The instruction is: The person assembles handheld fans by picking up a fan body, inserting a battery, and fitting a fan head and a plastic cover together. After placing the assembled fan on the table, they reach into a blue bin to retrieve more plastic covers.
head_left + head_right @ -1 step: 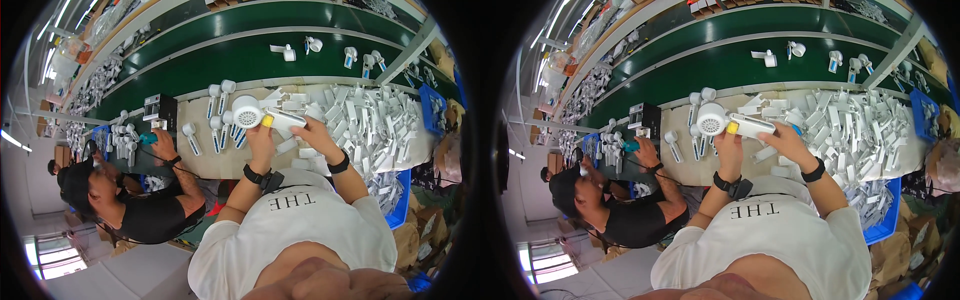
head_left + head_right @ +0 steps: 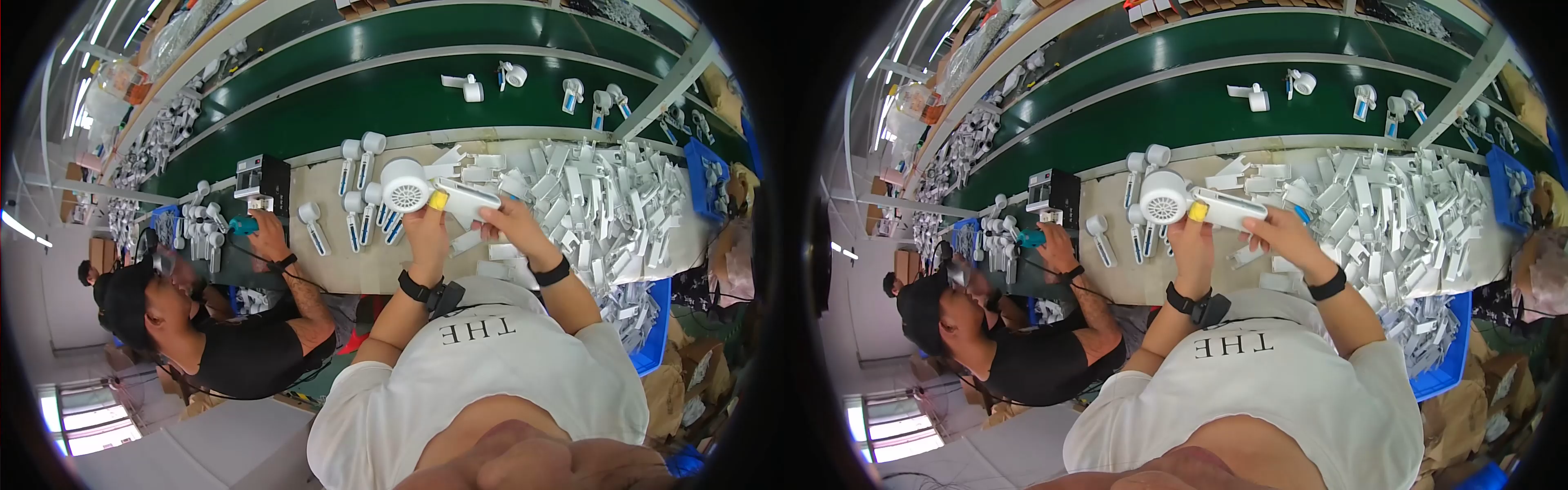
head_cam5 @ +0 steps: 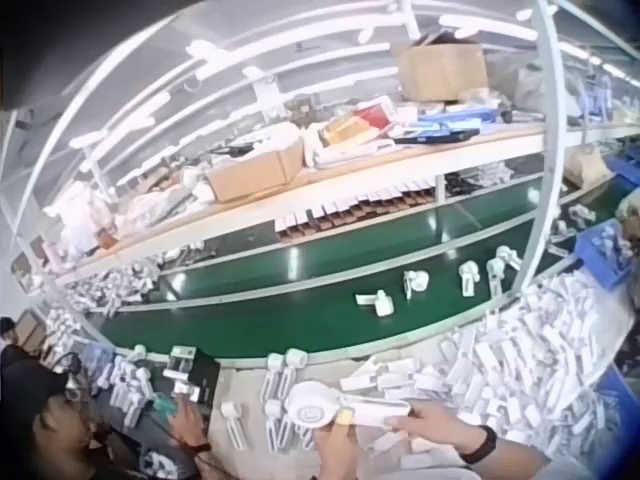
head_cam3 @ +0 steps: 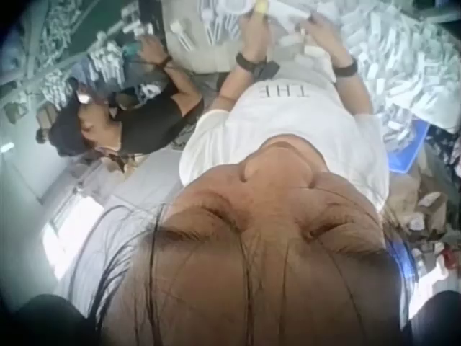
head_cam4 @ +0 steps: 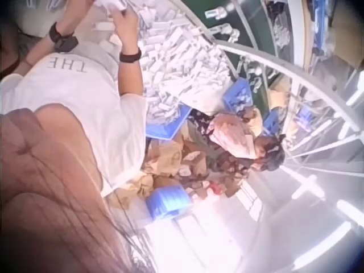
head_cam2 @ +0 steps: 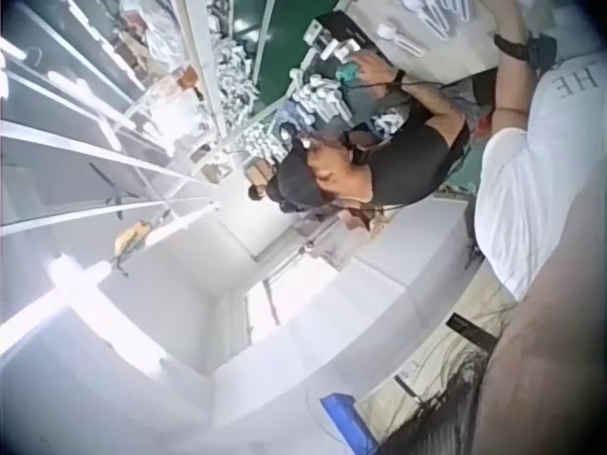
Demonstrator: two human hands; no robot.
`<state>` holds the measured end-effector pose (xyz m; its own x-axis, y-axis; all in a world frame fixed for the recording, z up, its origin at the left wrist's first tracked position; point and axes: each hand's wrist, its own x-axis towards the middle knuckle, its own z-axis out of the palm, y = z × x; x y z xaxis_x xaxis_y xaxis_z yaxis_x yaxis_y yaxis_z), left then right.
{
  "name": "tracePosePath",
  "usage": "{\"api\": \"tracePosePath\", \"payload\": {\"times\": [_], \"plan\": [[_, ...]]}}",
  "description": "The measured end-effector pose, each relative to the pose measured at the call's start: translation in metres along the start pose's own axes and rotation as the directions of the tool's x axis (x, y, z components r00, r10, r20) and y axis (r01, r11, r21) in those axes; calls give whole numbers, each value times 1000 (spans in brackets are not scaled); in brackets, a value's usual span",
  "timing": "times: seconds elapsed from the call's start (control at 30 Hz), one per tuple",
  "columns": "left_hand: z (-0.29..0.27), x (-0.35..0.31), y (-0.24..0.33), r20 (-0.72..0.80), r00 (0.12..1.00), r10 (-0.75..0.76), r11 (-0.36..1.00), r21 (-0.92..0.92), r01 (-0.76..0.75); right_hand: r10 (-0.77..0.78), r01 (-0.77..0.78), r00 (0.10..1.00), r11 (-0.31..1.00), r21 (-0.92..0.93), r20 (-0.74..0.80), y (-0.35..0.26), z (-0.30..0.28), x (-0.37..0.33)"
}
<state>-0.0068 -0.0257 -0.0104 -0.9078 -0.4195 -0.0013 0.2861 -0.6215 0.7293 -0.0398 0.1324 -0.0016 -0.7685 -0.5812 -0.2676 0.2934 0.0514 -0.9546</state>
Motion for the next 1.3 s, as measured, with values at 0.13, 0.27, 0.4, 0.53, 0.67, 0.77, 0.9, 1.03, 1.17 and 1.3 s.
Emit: {"api": "tracePosePath", "payload": {"times": [0.13, 0.27, 0.4, 0.53, 0.67, 0.77, 0.9, 1.03, 1.17, 1.3], "plan": [[8, 1, 7, 68, 996, -60, 998, -27, 62, -58, 71, 992, 992, 107, -116, -1, 17, -7], [15, 10, 11, 41, 997, -61, 992, -106, 65, -285, 217, 941, 922, -321, -185, -15, 13, 5], [2, 29, 10, 81, 992, -97, 987, -121, 106, -584, 485, 810, 714, -506, -48, -6, 7, 32], [-45, 59, -8, -93, 985, -146, 989, -31, 144, -455, 413, 890, 782, -467, 26, 37, 12, 70], [-110, 107, 9, -185, 983, 22, 558, 818, 141, -40, 56, 998, 936, -347, 52, 84, -33, 149], [-160, 149, 42, -131, 905, 404, -82, 981, 178, -429, 114, 823, 766, -632, -372, 89, -103, 243], [-265, 181, 49, -195, 884, 424, -399, 836, 376, -536, -119, 634, 644, -755, -557, 84, -130, 339], [-286, 160, 38, -269, 922, 278, -360, 861, 360, -225, -391, 710, 662, -639, -667, 62, -112, 363], [-241, 152, 35, -287, 906, 310, -488, 770, 411, -236, -283, 772, 704, -651, -590, 70, -127, 367], [-229, 147, 37, 56, 899, 434, -400, 906, 137, -305, -207, 804, 661, -721, -510, 65, -119, 347]]}}
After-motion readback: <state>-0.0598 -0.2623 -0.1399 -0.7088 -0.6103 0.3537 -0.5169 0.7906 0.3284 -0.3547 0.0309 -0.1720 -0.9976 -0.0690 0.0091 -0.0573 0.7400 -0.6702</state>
